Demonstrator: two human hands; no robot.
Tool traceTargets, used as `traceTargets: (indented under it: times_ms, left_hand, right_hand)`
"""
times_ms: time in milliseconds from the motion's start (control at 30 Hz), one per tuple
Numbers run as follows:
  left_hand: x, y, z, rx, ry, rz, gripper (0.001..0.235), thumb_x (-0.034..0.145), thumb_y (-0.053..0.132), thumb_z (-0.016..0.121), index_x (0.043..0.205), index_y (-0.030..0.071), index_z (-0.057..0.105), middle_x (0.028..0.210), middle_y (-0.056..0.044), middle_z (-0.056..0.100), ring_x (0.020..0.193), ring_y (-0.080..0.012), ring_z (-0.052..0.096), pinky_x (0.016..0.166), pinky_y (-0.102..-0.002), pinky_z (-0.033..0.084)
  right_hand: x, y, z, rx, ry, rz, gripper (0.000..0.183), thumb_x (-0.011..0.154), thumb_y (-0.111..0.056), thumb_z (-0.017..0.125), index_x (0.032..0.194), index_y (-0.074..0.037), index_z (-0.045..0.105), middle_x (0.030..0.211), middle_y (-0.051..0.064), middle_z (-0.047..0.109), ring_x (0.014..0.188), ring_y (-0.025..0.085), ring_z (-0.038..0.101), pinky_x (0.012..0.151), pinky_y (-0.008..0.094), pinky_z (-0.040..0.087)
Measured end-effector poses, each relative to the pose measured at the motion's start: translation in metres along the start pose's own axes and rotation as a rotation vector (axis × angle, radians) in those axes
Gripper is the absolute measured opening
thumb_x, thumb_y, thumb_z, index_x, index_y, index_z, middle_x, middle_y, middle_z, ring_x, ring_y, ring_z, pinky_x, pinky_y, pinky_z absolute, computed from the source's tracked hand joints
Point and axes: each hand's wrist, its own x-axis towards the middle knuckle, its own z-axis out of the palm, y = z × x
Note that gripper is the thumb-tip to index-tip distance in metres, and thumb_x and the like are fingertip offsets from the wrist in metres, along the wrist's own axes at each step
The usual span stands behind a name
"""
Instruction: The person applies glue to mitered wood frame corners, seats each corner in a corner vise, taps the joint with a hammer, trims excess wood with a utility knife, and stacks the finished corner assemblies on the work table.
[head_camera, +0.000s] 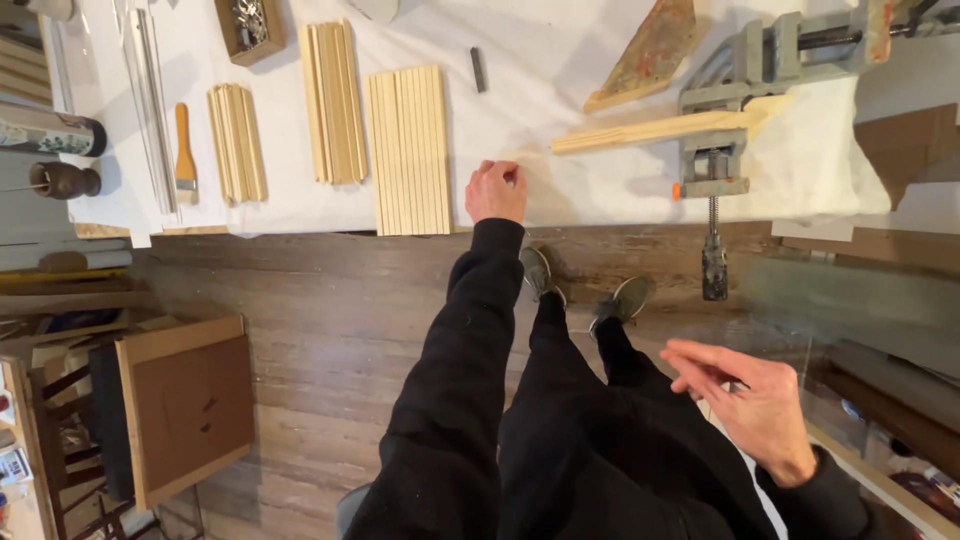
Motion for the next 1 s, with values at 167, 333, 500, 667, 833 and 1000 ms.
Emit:
traceTargets:
  times_ms: [167,333,500,667,833,1000]
  left_hand:
    - [-0.03,0.032,-0.048,-0.103,0.077,0.192,0.006,0.084,0.018,0.076,0.085,0.013,0.073,0.088,-0.003,0.071,0.084,-0.0246,0.07,0.076,-0.04,0.055]
    - [-0.104,0.098,-0.148,-0.462,-0.033,0.352,0.014,0.085,0.004,0.077,0.096,0.009,0.07,0.096,-0.004,0.075,0.081,-0.0165,0.075,0.074,-0.028,0.06]
    - [-0.146,0.139,-0.212,-0.635,-0.101,0.274,0.018,0.082,-0.002,0.076,0.097,0.005,0.069,0.097,-0.006,0.073,0.084,-0.0155,0.075,0.077,-0.027,0.06]
    - [-0.168,0.144,-0.243,-0.78,-0.225,0.2,0.019,0.082,-0.006,0.076,0.098,0.002,0.07,0.097,-0.007,0.072,0.087,-0.0156,0.074,0.08,-0.026,0.059]
    - [-0.181,0.13,-0.265,-0.944,-0.46,0.063,0.014,0.088,-0.005,0.075,0.101,0.001,0.072,0.1,-0.005,0.073,0.094,-0.0125,0.075,0.084,-0.026,0.061]
    - [-0.185,0.107,-0.285,-1.046,-0.494,-0.065,0.012,0.091,-0.004,0.074,0.103,0.0,0.073,0.1,-0.005,0.074,0.093,-0.0118,0.074,0.085,-0.027,0.063]
  right_hand:
    - [0.006,-0.016,0.006,-0.003,0.091,-0.226,0.019,0.089,-0.007,0.074,0.107,-0.001,0.078,0.089,0.005,0.081,0.068,0.01,0.076,0.06,0.022,0.058]
    - [0.007,-0.023,0.02,0.0,0.166,-0.311,0.008,0.086,-0.008,0.081,0.089,-0.001,0.078,0.073,0.006,0.076,0.058,0.011,0.072,0.054,0.022,0.055]
    - [0.013,-0.019,0.024,-0.066,0.041,-0.267,0.011,0.095,-0.009,0.075,0.087,-0.002,0.076,0.077,0.006,0.076,0.061,0.01,0.073,0.055,0.021,0.057]
    - [0.016,-0.079,0.021,-0.029,-0.082,-0.53,0.027,0.089,-0.008,0.074,0.116,-0.005,0.075,0.107,0.008,0.079,0.078,0.011,0.076,0.063,0.022,0.06]
    - [0.005,-0.1,0.029,-0.204,-0.125,-0.772,0.026,0.085,-0.007,0.08,0.111,-0.007,0.076,0.107,0.007,0.078,0.084,0.016,0.077,0.07,0.025,0.061]
    - [-0.002,-0.116,0.054,-0.258,-0.134,-0.83,0.02,0.084,-0.007,0.081,0.104,-0.009,0.076,0.099,0.004,0.078,0.08,0.015,0.077,0.067,0.025,0.06]
